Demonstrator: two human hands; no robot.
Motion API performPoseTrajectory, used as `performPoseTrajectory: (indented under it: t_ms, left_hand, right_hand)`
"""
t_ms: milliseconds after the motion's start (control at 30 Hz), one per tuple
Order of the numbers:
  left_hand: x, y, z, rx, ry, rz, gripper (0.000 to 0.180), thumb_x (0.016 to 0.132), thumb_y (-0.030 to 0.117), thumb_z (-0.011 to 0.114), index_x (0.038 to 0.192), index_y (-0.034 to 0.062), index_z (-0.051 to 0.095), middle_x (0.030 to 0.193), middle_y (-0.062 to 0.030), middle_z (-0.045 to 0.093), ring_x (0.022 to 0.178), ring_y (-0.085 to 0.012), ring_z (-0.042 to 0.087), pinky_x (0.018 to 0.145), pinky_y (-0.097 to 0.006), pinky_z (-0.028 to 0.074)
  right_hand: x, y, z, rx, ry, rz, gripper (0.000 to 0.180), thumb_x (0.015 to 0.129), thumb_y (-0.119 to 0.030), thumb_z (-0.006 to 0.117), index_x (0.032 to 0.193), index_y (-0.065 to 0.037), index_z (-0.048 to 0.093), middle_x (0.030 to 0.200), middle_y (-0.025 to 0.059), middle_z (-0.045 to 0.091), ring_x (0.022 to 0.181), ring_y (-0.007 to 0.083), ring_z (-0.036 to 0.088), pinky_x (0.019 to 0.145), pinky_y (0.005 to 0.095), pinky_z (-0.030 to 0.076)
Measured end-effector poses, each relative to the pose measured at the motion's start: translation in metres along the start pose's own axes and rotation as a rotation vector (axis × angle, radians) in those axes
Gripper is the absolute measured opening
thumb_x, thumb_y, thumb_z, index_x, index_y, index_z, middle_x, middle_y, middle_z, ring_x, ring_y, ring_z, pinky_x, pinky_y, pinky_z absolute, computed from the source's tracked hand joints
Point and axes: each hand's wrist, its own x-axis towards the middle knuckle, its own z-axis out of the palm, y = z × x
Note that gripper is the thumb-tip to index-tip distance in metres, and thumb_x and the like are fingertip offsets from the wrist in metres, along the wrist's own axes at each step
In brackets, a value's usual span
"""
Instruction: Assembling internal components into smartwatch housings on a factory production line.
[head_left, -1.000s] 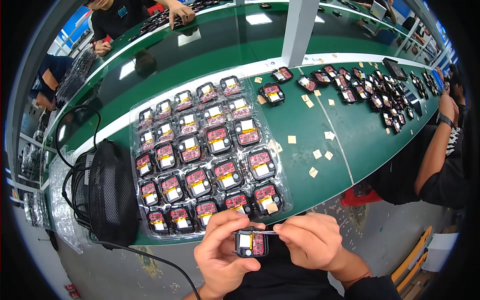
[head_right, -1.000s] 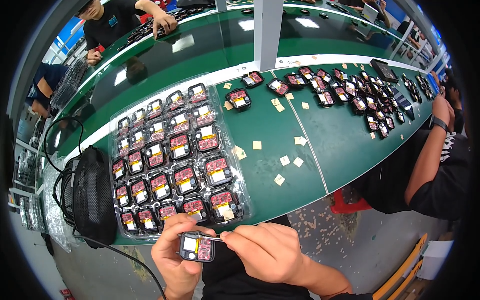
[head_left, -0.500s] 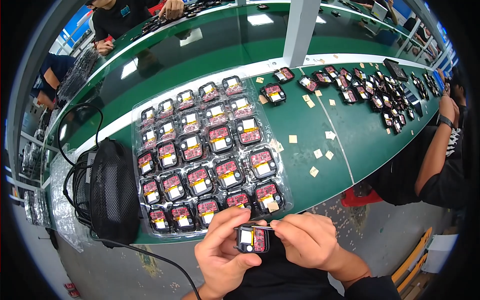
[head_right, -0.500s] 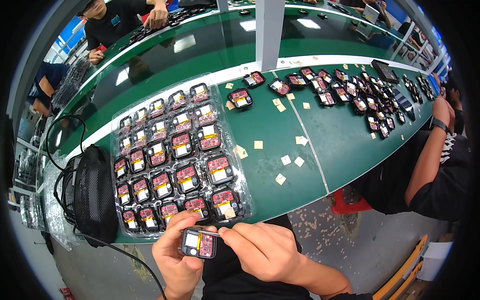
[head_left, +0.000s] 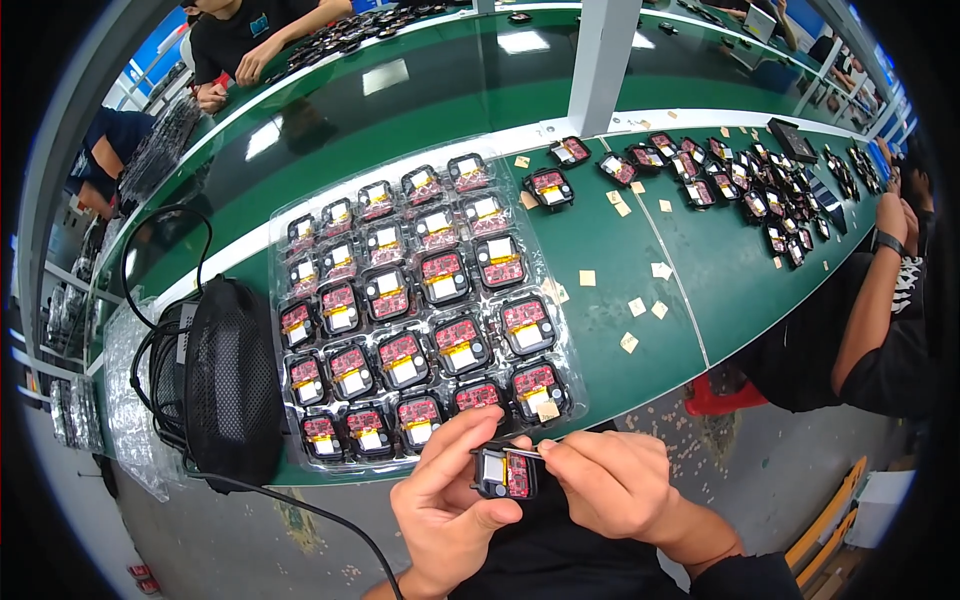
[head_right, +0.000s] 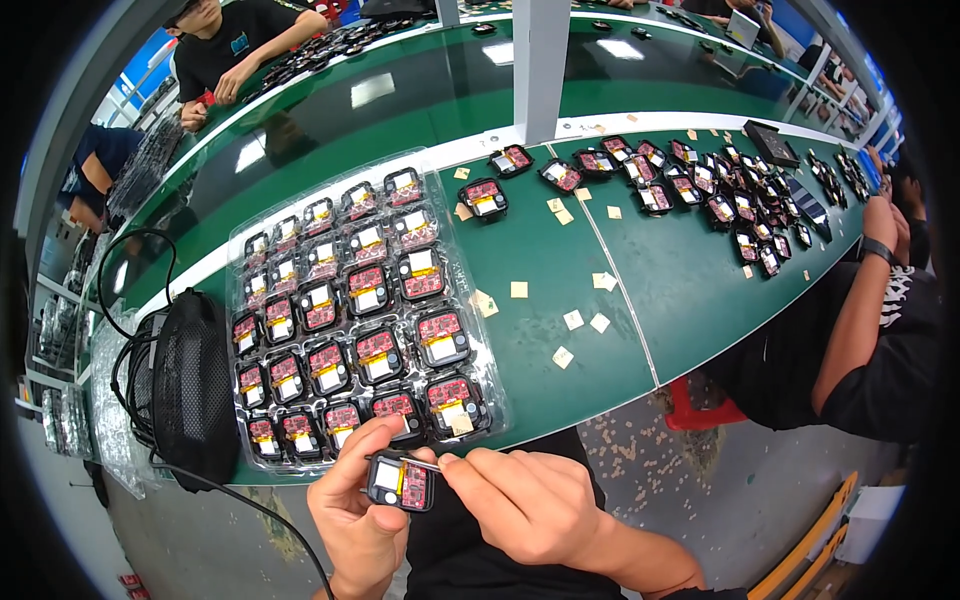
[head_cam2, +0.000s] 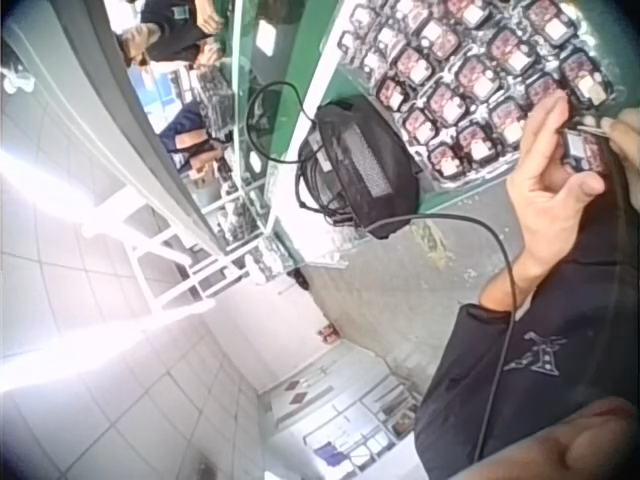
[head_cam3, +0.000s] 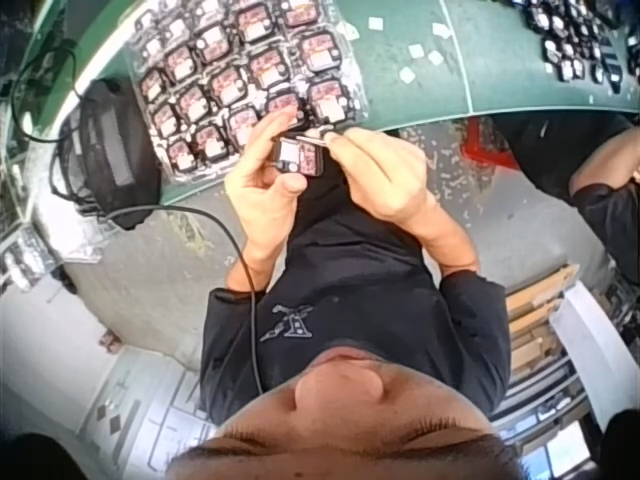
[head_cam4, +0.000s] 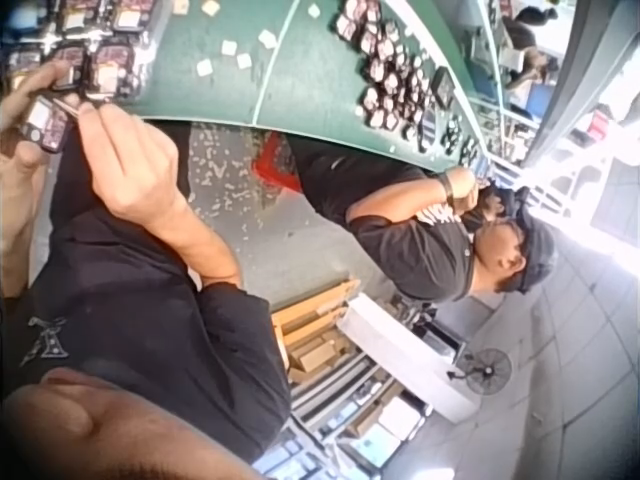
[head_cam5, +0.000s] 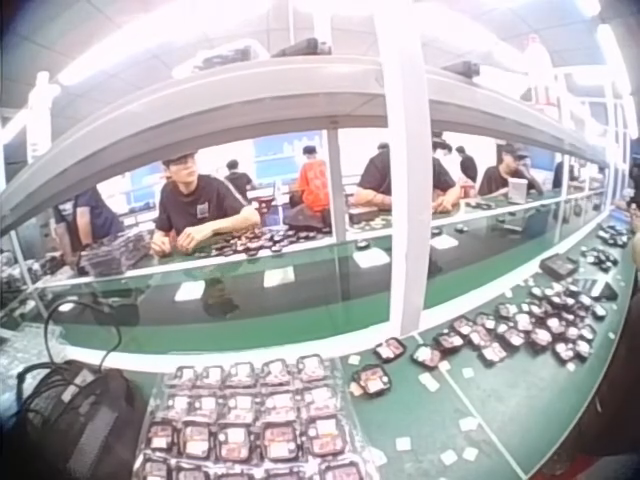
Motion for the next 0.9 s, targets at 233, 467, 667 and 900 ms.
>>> performPoseTrajectory:
  t_ms: [233,467,667,900]
  left_hand:
    - [-0.003,0.002,-0.002,0.05,-0.009,0.057,0.077,0.076,0.02,0.093,0.137,-0.0103,0.058,0.144,-0.0212,0.051,0.122,-0.0281,0.064,0.102,-0.037,0.054]
    - [-0.003,0.003,0.001,0.062,0.024,0.066,0.075,0.075,0.019,0.093,0.136,-0.0105,0.059,0.142,-0.0192,0.05,0.117,-0.0263,0.065,0.099,-0.034,0.055]
    - [-0.004,0.004,0.001,0.094,0.006,0.051,0.075,0.076,0.019,0.093,0.136,-0.01,0.06,0.142,-0.0188,0.05,0.117,-0.0235,0.064,0.096,-0.032,0.054]
    - [-0.003,0.004,0.013,0.117,0.147,0.044,0.082,0.073,0.043,0.092,0.13,-0.0084,0.063,0.138,-0.0199,0.055,0.118,-0.0262,0.063,0.099,-0.043,0.06]
  right_hand:
    - [0.006,-0.007,-0.003,0.045,0.041,0.026,0.028,0.073,0.004,0.073,0.101,0.002,0.075,0.086,0.0077,0.068,0.056,0.0148,0.061,0.049,0.027,0.048]
    - [0.007,-0.002,-0.008,0.045,0.035,0.019,0.031,0.07,0.004,0.074,0.101,0.001,0.075,0.086,0.0061,0.068,0.058,0.0158,0.062,0.05,0.0274,0.049]
    - [0.007,-0.002,-0.007,0.066,0.03,0.036,0.032,0.069,0.004,0.074,0.101,0.001,0.075,0.086,0.0069,0.068,0.058,0.0165,0.063,0.051,0.0281,0.05]
    - [0.001,-0.005,-0.001,0.001,0.025,0.003,0.031,0.071,0.002,0.073,0.102,0.002,0.075,0.086,0.0085,0.068,0.056,0.0149,0.061,0.048,0.027,0.047]
